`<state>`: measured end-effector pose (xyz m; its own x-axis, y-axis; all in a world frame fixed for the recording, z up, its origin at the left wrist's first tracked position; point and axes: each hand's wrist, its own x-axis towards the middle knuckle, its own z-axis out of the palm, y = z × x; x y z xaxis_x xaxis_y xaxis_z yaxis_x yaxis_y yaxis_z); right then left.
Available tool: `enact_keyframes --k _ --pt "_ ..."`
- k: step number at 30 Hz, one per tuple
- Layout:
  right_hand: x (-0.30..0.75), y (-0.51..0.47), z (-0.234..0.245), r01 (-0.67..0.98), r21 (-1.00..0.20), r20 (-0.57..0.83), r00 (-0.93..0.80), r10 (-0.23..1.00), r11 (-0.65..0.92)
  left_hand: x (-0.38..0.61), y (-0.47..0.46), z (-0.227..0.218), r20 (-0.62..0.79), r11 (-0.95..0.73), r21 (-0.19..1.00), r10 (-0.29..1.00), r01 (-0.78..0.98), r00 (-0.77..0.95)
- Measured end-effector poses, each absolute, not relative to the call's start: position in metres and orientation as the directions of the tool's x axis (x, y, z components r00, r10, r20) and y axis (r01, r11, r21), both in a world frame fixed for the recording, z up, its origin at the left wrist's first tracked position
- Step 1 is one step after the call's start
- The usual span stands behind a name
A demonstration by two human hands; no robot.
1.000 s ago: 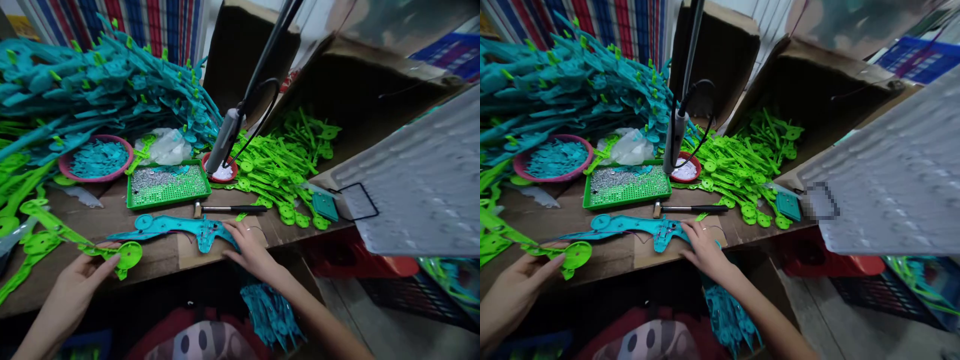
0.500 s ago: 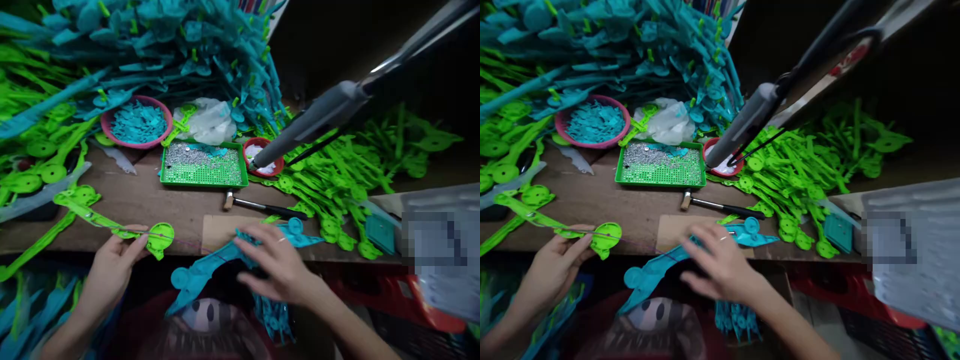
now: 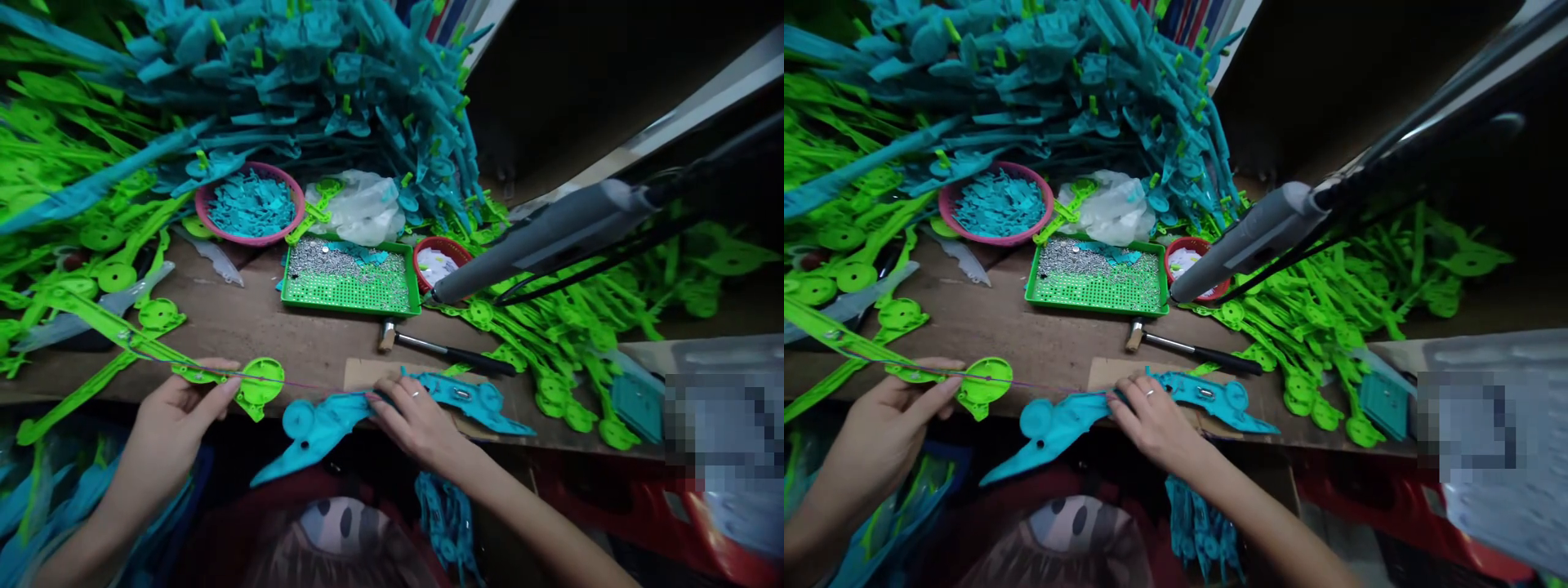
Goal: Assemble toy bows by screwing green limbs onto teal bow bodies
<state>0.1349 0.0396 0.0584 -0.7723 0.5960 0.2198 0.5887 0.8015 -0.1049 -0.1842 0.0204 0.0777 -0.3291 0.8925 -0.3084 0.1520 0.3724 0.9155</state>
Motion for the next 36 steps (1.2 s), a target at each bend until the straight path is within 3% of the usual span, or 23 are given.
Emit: enact_keyframes --k 3,7,9,14,19,26,31,36 --pt "0.139 0.05 0.053 0.66 -0.071 0.262 -0.711 0.652 0.748 -0.182 0.021 0.071 -0.344 0.371 0.926 0.905 0.065 -0.251" --pt "0.14 0.066 0.05 0.607 -0.037 0.296 -0.752 0.589 0.794 -0.174 0.035 0.062 -0.416 0.414 0.909 0.892 -0.051 -0.177" --pt "0.134 0.068 0.055 0.59 -0.113 0.325 -0.738 0.591 0.8 -0.17 0.043 0.059 -0.49 0.489 0.872 0.866 -0.037 -0.103" --pt "0.09 0.07 0.07 0.644 -0.377 0.361 -0.56 0.746 0.666 -0.158 0.058 0.057 -0.576 0.577 0.815 0.817 -0.05 0.034" --pt "0.059 0.084 0.059 0.666 -0.43 0.246 -0.563 0.789 0.609 -0.153 0.066 0.058 -0.605 0.619 0.781 0.782 -0.078 0.147" --pt "0.079 0.09 0.044 0.493 -0.636 0.36 -0.491 0.793 0.594 -0.14 0.069 0.049 -0.648 0.657 0.754 0.747 -0.01 0.149" --pt "0.084 0.093 0.043 0.383 -0.776 0.323 -0.442 0.837 0.502 -0.135 0.076 0.055 -0.692 0.697 0.716 0.7 0.042 0.174" --pt "0.083 0.094 0.042 0.356 -0.811 0.284 -0.454 0.845 0.464 -0.137 0.081 0.061 -0.712 0.692 0.702 0.681 0.168 0.171"
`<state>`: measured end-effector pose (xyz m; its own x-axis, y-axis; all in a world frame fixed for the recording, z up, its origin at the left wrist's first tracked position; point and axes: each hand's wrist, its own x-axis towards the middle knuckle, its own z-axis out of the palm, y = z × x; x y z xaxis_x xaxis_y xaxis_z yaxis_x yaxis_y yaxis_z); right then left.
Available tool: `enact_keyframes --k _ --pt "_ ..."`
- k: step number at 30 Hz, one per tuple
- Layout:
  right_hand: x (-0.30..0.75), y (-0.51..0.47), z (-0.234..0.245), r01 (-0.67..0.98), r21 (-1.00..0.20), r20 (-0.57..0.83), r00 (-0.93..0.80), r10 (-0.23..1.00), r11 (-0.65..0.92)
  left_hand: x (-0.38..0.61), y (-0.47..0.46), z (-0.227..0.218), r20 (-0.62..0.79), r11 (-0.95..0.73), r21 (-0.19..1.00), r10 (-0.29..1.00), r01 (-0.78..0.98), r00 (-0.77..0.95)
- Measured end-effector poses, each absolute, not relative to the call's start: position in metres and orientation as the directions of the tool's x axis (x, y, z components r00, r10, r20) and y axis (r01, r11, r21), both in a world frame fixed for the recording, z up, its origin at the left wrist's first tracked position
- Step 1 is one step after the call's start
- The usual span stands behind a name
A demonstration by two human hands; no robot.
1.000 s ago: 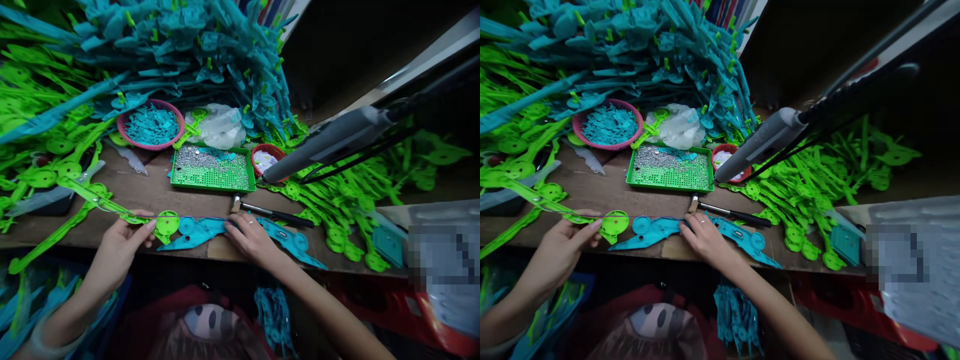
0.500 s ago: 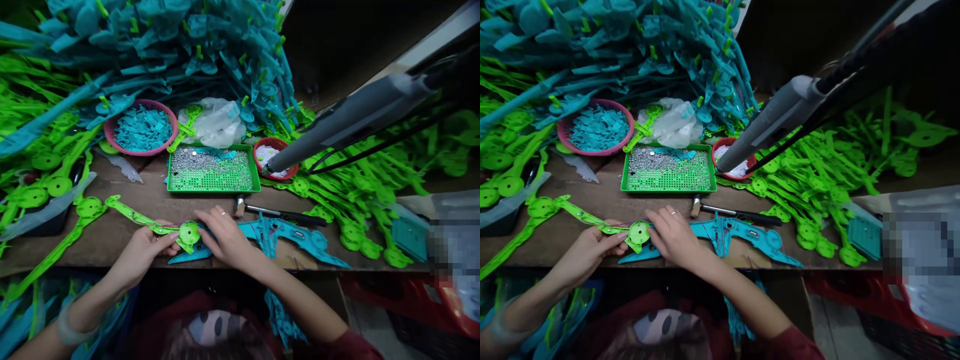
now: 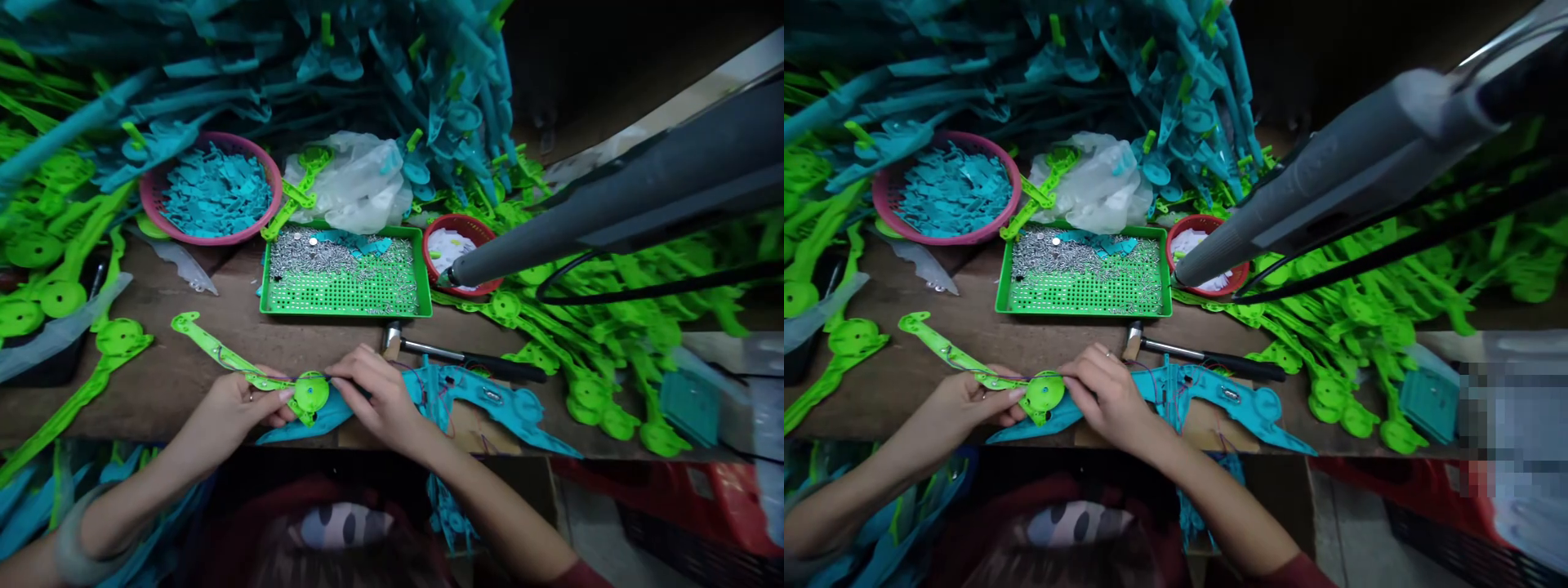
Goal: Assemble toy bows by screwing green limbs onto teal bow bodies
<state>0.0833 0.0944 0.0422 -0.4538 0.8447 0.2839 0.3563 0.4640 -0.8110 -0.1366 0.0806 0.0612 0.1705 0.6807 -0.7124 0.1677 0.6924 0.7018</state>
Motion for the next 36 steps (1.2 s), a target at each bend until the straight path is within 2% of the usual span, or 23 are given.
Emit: enact_keyframes --k 3,5,6,8,10,12,15,19,21,24,28,36 --pt "0.085 0.095 0.041 0.326 -0.816 0.299 -0.469 0.831 0.477 -0.144 0.075 0.06 -0.714 0.653 0.688 0.687 0.318 0.135" --pt "0.086 0.095 0.042 0.313 -0.81 0.316 -0.48 0.819 0.496 -0.153 0.067 0.06 -0.641 0.522 0.697 0.761 0.492 0.1" --pt "0.086 0.095 0.042 0.315 -0.8 0.323 -0.492 0.809 0.511 -0.159 0.063 0.061 -0.537 0.397 0.709 0.84 0.583 0.08" --pt "0.085 0.093 0.046 0.338 -0.763 0.324 -0.538 0.778 0.551 -0.168 0.056 0.062 -0.192 0.069 0.691 0.977 0.72 0.091" --pt "0.082 0.09 0.051 0.379 -0.704 0.3 -0.607 0.735 0.601 -0.173 0.053 0.061 0.131 -0.224 0.601 0.975 0.767 0.182" --pt "0.078 0.087 0.056 0.407 -0.636 0.265 -0.682 0.681 0.655 -0.174 0.054 0.056 0.246 -0.401 0.527 0.916 0.75 0.317" --pt "0.074 0.084 0.058 0.429 -0.571 0.232 -0.733 0.639 0.7 -0.174 0.059 0.041 0.284 -0.556 0.454 0.831 0.696 0.479" --pt "0.074 0.086 0.05 0.451 -0.633 0.246 -0.653 0.716 0.629 -0.176 0.06 0.03 0.34 -0.653 0.384 0.757 0.653 0.558" --pt "0.073 0.088 0.046 0.466 -0.663 0.249 -0.6 0.76 0.586 -0.172 0.059 0.033 0.324 -0.632 0.413 0.775 0.656 0.543" --pt "0.07 0.091 0.044 0.465 -0.694 0.241 -0.569 0.786 0.549 -0.156 0.058 0.043 0.257 -0.495 0.476 0.869 0.727 0.423" --pt "0.067 0.093 0.047 0.45 -0.74 0.199 -0.563 0.802 0.5 -0.137 0.057 0.05 0.21 -0.377 0.447 0.926 0.811 0.315" --pt "0.064 0.089 0.046 0.522 -0.687 0.153 -0.576 0.803 0.506 -0.141 0.057 0.057 0.128 -0.392 0.468 0.917 0.792 0.378"
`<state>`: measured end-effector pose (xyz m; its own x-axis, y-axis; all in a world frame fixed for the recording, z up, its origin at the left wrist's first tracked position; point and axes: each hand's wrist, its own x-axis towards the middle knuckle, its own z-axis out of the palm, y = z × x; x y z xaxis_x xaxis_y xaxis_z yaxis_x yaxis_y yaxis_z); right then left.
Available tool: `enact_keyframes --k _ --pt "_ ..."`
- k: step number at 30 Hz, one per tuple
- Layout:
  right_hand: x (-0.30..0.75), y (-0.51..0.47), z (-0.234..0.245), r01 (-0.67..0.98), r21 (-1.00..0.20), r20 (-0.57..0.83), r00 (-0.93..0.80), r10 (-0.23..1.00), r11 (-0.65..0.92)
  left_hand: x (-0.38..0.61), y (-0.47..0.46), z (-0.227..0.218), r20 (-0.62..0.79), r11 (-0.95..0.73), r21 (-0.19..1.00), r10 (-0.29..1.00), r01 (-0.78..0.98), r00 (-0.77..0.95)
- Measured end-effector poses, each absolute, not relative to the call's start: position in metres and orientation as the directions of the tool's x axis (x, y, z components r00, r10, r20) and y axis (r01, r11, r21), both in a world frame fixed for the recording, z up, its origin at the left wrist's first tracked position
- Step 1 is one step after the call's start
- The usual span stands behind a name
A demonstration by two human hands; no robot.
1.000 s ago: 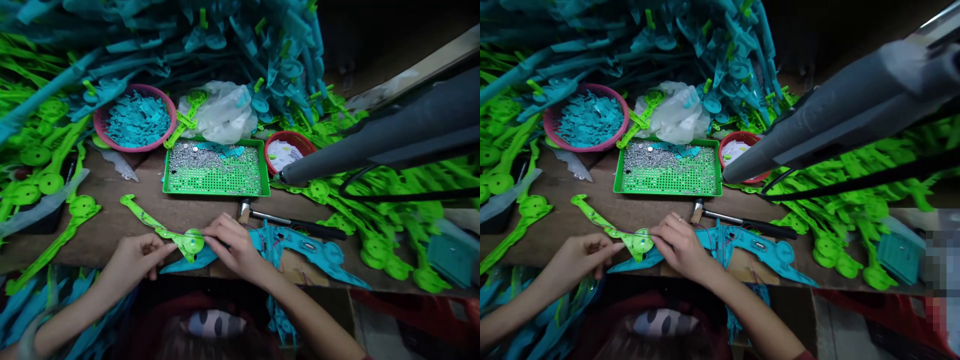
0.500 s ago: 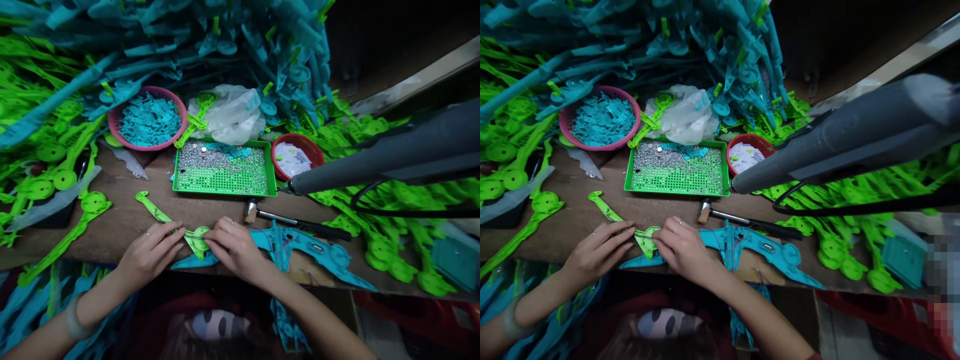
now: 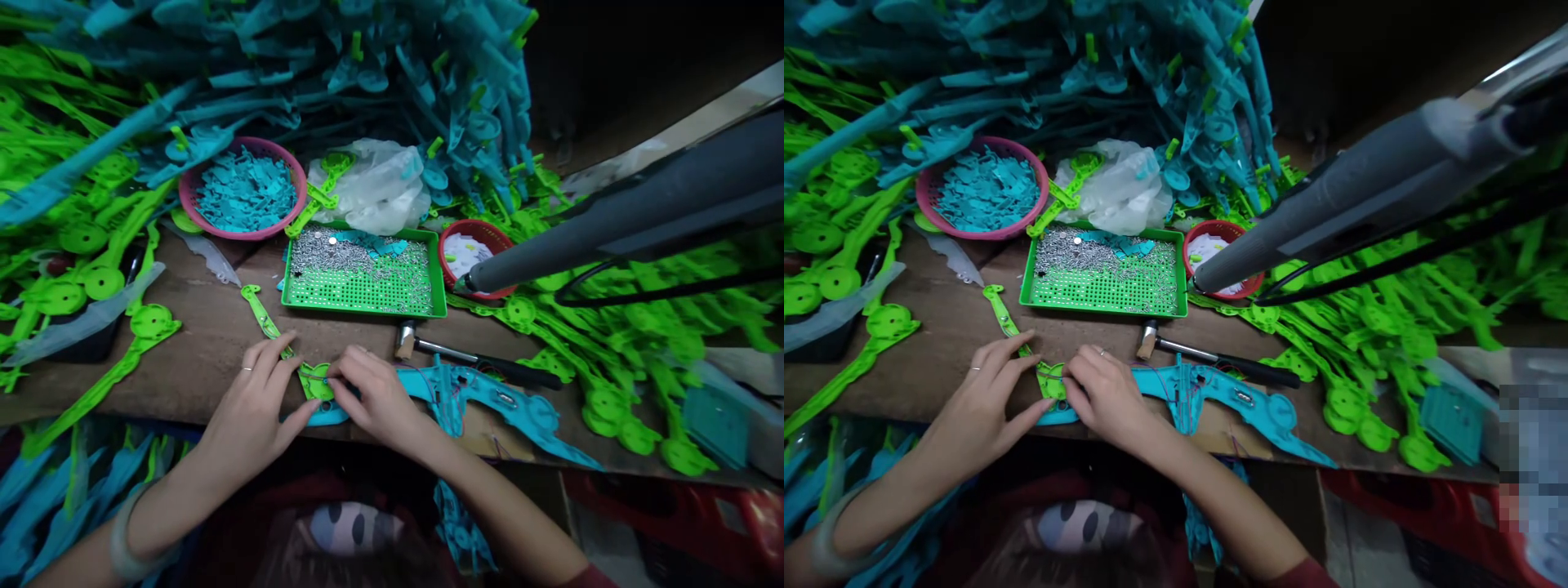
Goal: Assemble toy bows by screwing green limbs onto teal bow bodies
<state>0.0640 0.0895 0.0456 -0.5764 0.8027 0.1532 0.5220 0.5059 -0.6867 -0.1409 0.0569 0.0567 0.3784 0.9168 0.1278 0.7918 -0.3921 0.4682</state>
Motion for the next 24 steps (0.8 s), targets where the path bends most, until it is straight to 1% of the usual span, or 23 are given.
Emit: enact_keyframes --k 3,8,10,15,20,24 --pt "0.062 0.089 0.044 0.545 -0.66 0.152 -0.577 0.803 0.517 -0.138 0.055 0.053 0.195 -0.382 0.488 0.924 0.785 0.329" --pt "0.064 0.087 0.042 0.541 -0.657 0.185 -0.56 0.808 0.525 -0.135 0.05 0.041 0.323 -0.375 0.491 0.917 0.786 0.236" --pt "0.065 0.086 0.04 0.546 -0.618 0.209 -0.579 0.788 0.566 -0.135 0.047 0.039 0.352 -0.392 0.474 0.905 0.788 0.239" --pt "0.068 0.085 0.037 0.56 -0.436 0.268 -0.666 0.696 0.704 -0.136 0.044 0.04 0.372 -0.4 0.424 0.895 0.812 0.247" --pt "0.068 0.083 0.037 0.55 -0.424 0.309 -0.659 0.686 0.72 -0.137 0.041 0.037 0.405 -0.44 0.403 0.872 0.802 0.274" --pt "0.067 0.082 0.038 0.563 -0.376 0.316 -0.669 0.673 0.736 -0.136 0.04 0.035 0.431 -0.488 0.413 0.848 0.769 0.307"
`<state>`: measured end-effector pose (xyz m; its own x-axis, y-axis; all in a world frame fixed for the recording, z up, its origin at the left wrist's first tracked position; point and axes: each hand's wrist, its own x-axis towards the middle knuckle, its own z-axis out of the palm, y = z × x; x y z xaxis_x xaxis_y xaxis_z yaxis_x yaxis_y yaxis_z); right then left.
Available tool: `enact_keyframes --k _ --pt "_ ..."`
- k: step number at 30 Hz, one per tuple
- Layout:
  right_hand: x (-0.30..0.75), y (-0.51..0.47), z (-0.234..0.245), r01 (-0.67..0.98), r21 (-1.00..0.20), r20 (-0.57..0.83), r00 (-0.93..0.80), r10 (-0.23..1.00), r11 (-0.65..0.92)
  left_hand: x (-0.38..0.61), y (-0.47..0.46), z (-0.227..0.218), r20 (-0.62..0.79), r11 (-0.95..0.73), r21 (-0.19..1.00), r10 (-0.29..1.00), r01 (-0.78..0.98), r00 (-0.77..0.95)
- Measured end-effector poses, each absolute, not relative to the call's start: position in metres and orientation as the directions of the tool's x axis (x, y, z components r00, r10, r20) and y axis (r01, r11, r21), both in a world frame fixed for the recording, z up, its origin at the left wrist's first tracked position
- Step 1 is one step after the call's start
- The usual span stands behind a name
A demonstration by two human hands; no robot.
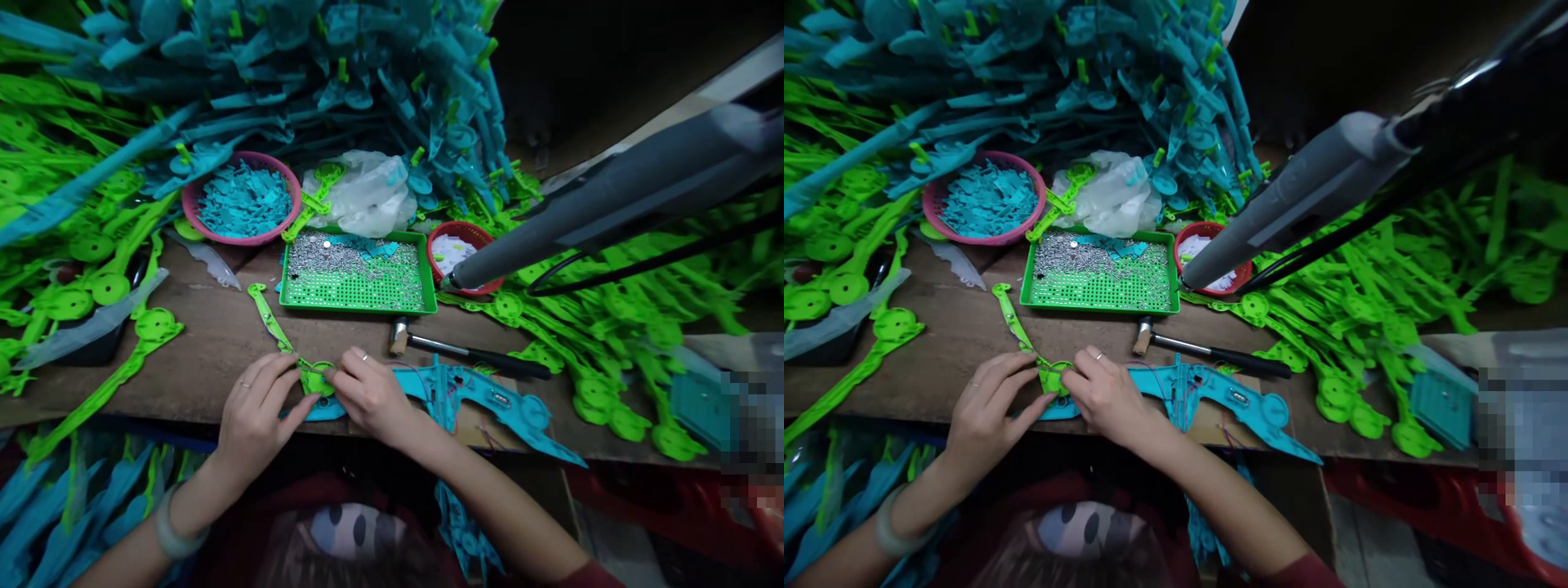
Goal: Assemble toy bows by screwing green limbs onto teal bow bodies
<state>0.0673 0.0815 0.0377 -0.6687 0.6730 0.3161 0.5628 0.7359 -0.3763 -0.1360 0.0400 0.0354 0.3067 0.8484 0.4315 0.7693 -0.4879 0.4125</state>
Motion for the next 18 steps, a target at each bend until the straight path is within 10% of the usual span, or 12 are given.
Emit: enact_keyframes --k 18 --pt "0.064 0.079 0.047 0.596 -0.503 0.182 -0.634 0.752 0.625 -0.131 0.054 0.049 0.292 -0.542 0.249 0.832 0.802 0.472"
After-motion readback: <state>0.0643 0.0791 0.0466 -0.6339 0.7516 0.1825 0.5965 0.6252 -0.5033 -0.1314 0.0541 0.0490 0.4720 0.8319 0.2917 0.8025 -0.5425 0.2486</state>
